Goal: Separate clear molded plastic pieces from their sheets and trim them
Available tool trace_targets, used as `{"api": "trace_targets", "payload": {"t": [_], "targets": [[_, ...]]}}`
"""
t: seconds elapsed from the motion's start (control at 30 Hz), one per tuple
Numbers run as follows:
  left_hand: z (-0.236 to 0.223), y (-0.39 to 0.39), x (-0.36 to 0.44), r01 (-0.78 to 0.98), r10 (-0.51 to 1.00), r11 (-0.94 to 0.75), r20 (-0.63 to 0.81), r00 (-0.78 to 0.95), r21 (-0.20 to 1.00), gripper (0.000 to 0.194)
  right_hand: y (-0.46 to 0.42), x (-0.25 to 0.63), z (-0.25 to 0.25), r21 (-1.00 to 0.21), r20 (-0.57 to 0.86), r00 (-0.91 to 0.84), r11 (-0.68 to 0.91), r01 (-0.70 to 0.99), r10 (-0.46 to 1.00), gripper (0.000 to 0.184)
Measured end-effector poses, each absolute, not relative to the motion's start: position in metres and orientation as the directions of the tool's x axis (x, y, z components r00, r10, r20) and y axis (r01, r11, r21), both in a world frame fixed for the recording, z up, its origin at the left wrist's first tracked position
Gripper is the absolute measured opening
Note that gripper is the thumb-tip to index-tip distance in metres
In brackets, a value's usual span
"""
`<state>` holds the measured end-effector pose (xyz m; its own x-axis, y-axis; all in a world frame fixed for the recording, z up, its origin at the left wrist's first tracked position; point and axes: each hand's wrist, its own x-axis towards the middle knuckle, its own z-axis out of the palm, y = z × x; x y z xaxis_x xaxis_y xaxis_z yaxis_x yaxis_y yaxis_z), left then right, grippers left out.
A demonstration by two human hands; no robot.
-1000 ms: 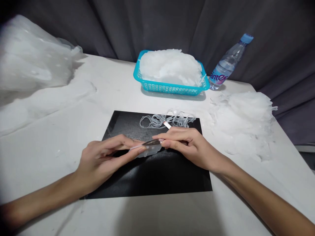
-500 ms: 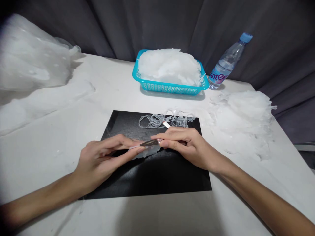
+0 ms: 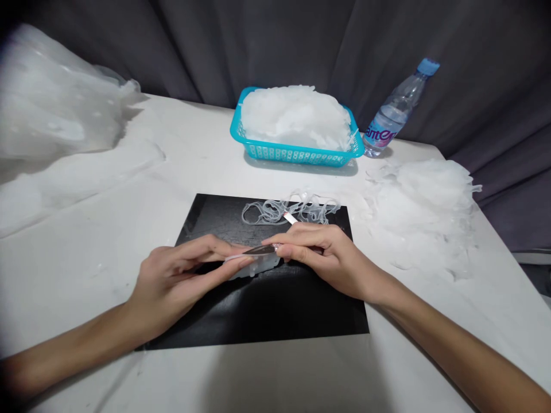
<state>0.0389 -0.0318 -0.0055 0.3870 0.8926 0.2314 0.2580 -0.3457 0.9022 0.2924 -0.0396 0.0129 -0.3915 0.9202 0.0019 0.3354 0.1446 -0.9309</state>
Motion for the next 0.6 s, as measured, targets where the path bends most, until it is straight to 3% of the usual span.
{"api": "trace_targets", "payload": {"t": [0.37, 0.6], "targets": [[-0.004, -0.031, 0.04, 0.186, 0.904, -0.256, 0.167, 0.393, 0.949, 0.005, -0.033, 0.305, 0.018, -0.917, 0.039, -0.329, 0.165, 0.364, 0.943, 0.035], [-0.004, -0.03, 0.041, 0.209, 0.905, -0.27, 0.173, 0.388, 0.94, 0.004, -0.035, 0.3, 0.01, -0.94, 0.02, -0.283, 0.115, 0.323, 0.959, 0.033]]}}
